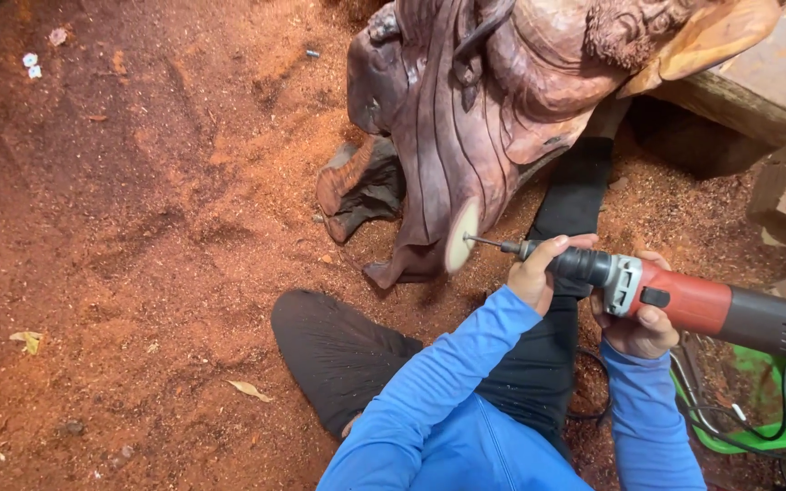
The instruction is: Using a handheld power sander to smooth and polish the surface of a large wooden statue
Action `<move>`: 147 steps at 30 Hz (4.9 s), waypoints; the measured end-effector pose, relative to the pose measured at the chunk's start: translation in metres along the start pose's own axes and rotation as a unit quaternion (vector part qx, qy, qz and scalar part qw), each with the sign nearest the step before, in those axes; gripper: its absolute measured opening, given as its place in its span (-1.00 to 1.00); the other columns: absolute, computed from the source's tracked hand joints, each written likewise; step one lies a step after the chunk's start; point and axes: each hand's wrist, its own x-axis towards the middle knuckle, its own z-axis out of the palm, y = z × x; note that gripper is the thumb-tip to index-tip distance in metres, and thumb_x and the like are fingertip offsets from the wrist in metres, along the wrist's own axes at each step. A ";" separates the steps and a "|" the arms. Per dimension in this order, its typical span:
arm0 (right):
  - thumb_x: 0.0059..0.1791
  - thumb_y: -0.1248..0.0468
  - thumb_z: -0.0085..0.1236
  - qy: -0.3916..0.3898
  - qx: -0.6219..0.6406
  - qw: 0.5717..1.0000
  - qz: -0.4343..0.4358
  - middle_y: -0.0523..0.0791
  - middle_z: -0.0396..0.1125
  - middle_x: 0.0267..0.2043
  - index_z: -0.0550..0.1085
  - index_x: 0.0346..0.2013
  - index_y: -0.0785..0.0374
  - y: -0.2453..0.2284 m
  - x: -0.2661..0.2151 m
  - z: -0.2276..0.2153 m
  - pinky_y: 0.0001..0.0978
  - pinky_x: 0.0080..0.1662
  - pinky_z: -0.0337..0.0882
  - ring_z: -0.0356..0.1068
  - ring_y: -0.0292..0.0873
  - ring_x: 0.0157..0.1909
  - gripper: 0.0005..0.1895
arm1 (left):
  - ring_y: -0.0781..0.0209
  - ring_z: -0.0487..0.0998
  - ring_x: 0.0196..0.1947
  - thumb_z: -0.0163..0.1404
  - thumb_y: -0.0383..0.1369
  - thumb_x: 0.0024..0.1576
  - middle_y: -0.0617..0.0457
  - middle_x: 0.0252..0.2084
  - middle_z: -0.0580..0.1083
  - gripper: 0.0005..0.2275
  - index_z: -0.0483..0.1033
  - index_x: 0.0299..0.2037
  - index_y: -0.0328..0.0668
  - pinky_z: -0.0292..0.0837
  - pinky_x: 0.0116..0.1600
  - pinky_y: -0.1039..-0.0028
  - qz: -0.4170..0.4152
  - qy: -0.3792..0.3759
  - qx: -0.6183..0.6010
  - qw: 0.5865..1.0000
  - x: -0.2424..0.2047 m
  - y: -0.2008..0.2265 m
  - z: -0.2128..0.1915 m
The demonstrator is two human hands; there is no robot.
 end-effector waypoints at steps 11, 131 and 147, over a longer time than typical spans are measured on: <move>-0.22 0.14 0.39 0.034 -0.005 0.998 -0.053 0.02 0.41 -0.11 0.21 0.31 0.21 -0.008 0.022 0.026 -0.60 -0.55 0.49 0.53 -0.16 -0.45 -0.13 | 0.12 0.49 0.13 -0.07 -0.33 0.31 -0.17 0.20 0.49 -0.72 0.58 -0.01 -0.46 0.36 0.27 0.44 -0.010 -0.030 -0.038 0.999 0.031 0.025 0.026; -0.25 0.26 0.37 -0.029 -0.033 0.991 -0.126 0.11 0.40 -0.07 0.22 0.37 0.17 -0.018 0.115 0.055 -0.45 -0.46 0.55 0.55 -0.04 -0.29 -0.08 | 0.22 0.50 -0.10 0.06 -0.28 0.15 -0.17 -0.10 0.54 -0.41 0.29 0.36 -0.53 0.38 0.10 0.55 0.051 -0.002 0.044 0.998 0.121 0.100 0.067; -0.24 0.29 0.38 -0.016 0.006 0.989 -0.145 0.03 0.39 0.05 0.23 0.36 0.13 -0.018 0.120 0.050 -0.40 -0.37 0.63 0.56 -0.02 -0.23 -0.11 | 0.22 0.52 -0.10 0.06 -0.30 0.18 -0.15 -0.09 0.55 -0.44 0.28 0.35 -0.53 0.44 0.06 0.55 0.064 -0.030 0.084 0.994 0.141 0.097 0.078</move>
